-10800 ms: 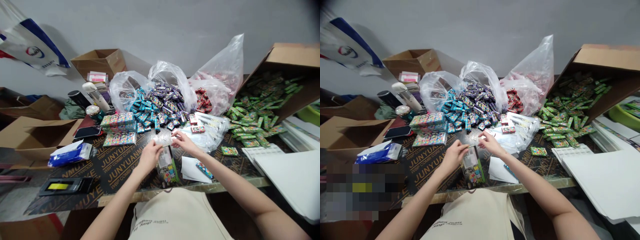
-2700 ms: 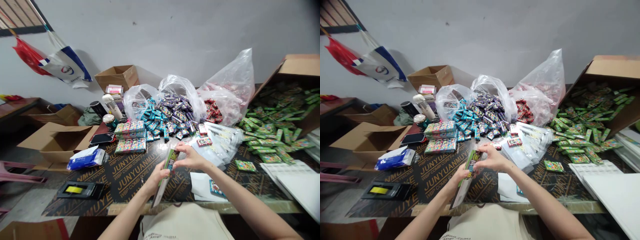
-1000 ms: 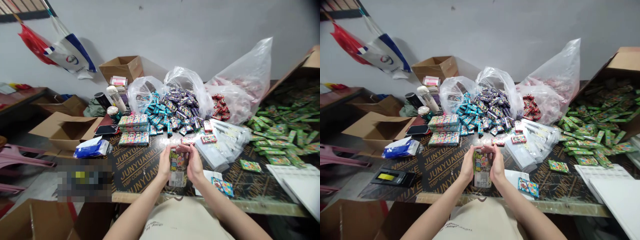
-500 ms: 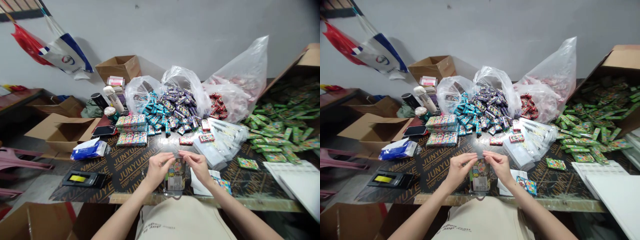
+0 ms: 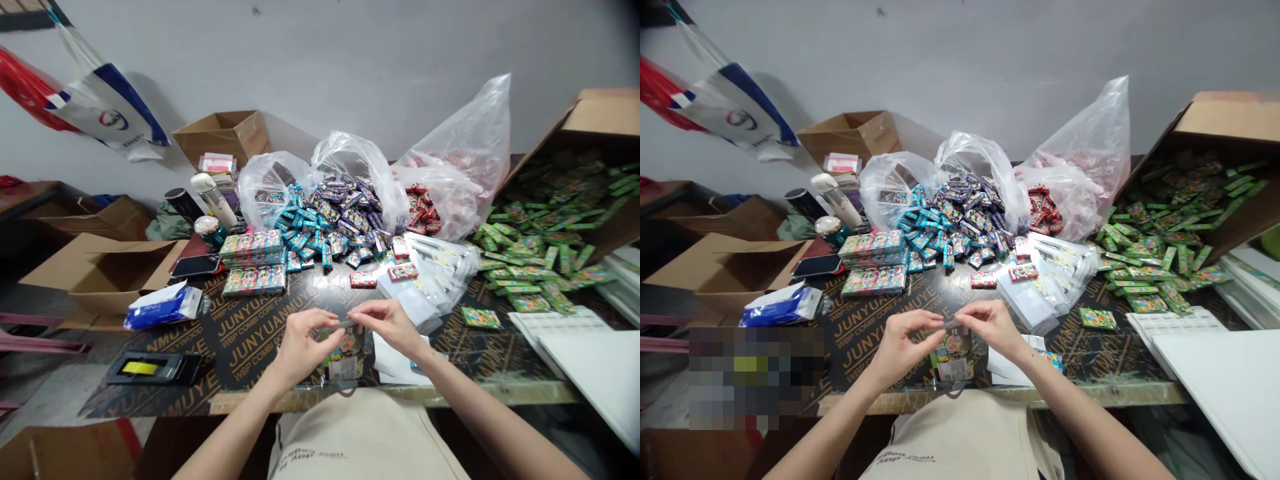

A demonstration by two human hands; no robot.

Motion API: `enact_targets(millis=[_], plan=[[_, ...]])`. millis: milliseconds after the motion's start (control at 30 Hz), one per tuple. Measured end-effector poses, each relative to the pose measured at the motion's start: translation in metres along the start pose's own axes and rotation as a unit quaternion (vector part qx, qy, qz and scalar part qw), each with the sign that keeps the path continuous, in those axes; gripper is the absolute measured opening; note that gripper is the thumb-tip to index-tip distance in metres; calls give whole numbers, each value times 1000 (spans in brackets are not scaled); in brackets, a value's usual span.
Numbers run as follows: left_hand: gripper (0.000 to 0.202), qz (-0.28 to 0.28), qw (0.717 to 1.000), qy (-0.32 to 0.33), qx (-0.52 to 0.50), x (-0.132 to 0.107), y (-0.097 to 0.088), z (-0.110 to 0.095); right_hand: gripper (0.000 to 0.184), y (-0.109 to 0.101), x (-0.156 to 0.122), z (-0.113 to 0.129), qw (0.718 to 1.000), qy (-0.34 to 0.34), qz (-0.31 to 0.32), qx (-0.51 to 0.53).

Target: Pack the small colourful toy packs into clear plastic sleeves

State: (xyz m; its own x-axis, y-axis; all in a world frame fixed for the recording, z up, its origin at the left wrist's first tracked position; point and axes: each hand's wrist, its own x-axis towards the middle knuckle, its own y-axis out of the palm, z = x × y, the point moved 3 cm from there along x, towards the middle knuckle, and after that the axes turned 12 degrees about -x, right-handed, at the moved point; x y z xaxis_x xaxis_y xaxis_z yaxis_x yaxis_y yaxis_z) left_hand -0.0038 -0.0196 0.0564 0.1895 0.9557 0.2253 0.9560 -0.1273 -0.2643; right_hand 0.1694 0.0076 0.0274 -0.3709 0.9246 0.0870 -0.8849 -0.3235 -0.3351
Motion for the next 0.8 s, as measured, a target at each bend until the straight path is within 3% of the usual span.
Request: enact_targets(millis=[133,200,300,333,400,433,500,600,700,733,800], plan=[[10,17,999,35,0,-10,1,5,18,4,-18,-7,989,-109,-57,-81],[10,10,1000,27,-10,-11,-5,10,34,11,-26,-17,988,-107,-71,-81],[7,-81,996,-10,-30,-10,-28,26,70,32,-31,-40,997,-29,-46,-49],[8,-125,991,-29,-42,-9,-39,33,73,42,-31,-48,999,-3,-13,-41],[13,-217,972,-64,-66,-11,-61,52,61,59,-22,-59,997,13,58,-50],[17,-264,959,-74,-73,-13,-71,63,53,64,-12,-61,995,3,74,-65],[26,-357,927,-80,-80,-22,-90,86,48,65,19,-63,991,-43,47,-119],[38,-442,887,-112,-72,-48,-104,118,71,49,85,-63,954,-100,-26,-282],[44,-394,905,-153,55,-69,-105,132,97,30,146,-69,895,-71,-35,-439],[44,-383,906,-142,114,-73,-104,131,100,25,161,-71,885,-67,-27,-460],[43,-364,908,-114,174,-73,-100,126,96,21,180,-71,893,-77,-10,-444]])
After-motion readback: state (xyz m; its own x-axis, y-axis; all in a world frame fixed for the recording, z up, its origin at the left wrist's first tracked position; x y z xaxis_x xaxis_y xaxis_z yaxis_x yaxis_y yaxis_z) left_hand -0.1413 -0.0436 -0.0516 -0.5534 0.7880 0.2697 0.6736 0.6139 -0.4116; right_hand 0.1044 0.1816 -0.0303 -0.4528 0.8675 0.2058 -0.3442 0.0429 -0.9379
